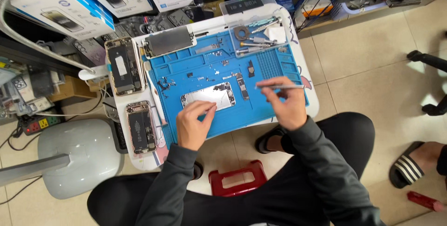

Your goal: The person is repairing a disassembled smartphone on a blue work mat. They use tweezers to handle small components and a soldering iron to work on the circuit board, occasionally placing tools down and picking them up again.

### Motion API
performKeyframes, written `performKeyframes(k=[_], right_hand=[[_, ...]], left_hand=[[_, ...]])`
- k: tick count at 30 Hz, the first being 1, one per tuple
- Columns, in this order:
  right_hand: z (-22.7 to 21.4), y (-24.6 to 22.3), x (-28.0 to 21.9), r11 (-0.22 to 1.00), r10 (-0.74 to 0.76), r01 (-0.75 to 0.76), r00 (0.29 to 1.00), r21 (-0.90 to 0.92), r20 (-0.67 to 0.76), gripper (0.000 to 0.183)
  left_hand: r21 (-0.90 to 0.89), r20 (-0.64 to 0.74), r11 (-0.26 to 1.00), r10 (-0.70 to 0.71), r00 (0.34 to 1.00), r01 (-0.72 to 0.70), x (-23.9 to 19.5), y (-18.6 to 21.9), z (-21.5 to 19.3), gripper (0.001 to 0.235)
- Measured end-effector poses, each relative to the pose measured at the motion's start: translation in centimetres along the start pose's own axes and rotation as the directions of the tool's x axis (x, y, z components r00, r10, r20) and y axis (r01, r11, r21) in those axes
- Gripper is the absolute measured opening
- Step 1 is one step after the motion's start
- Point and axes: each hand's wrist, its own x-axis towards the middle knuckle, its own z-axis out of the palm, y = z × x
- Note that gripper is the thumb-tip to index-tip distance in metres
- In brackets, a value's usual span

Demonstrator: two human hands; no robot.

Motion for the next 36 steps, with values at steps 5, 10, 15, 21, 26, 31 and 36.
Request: performKeyframes(k=[5, 10, 15, 21, 26, 31, 36], right_hand=[[0.0, -3.7, -1.9, 0.997, -0.047, 0.048, 0.999, -0.067, 0.021, 0.011], [-0.2, -5.1, -2.3, 0.997, -0.064, 0.064, 0.998, -0.050, -0.004, 0.014], [-0.5, -3.6, -2.5, 0.997, -0.057, 0.055, 0.998, -0.059, -0.040, 0.010], [-0.4, -4.5, -3.0, 0.995, -0.092, 0.093, 0.995, -0.029, 0.038, 0.012], [-0.8, -6.7, -1.3, 0.990, -0.142, 0.142, 0.980, 0.006, 0.137, 0.014], [-0.4, -5.5, 2.3, 0.982, -0.186, 0.187, 0.967, 0.013, 0.172, 0.014], [1.1, -3.9, 3.1, 0.990, -0.143, 0.139, 0.981, 0.036, 0.134, 0.012]], left_hand=[[0.073, -0.056, 0.997, 0.005, 0.998, -0.001, -1.1, 2.9, -0.9, 0.010], [0.047, -0.101, 0.997, 0.071, 0.992, -0.066, -1.1, 5.1, -1.4, 0.010], [0.044, -0.096, 0.997, 0.067, 0.993, -0.063, -1.4, 4.1, -0.8, 0.008], [0.049, -0.069, 0.999, 0.008, 0.998, -0.005, -1.2, 5.7, -0.9, 0.008], [-0.007, 0.019, 1.000, 0.025, 1.000, -0.024, 1.7, 7.8, -1.6, 0.005], [-0.182, 0.031, 0.983, -0.024, 0.999, 0.030, 3.9, 5.8, -0.7, 0.009], [-0.300, 0.011, 0.939, -0.172, 0.985, 0.167, 3.1, 2.3, 0.8, 0.011]])
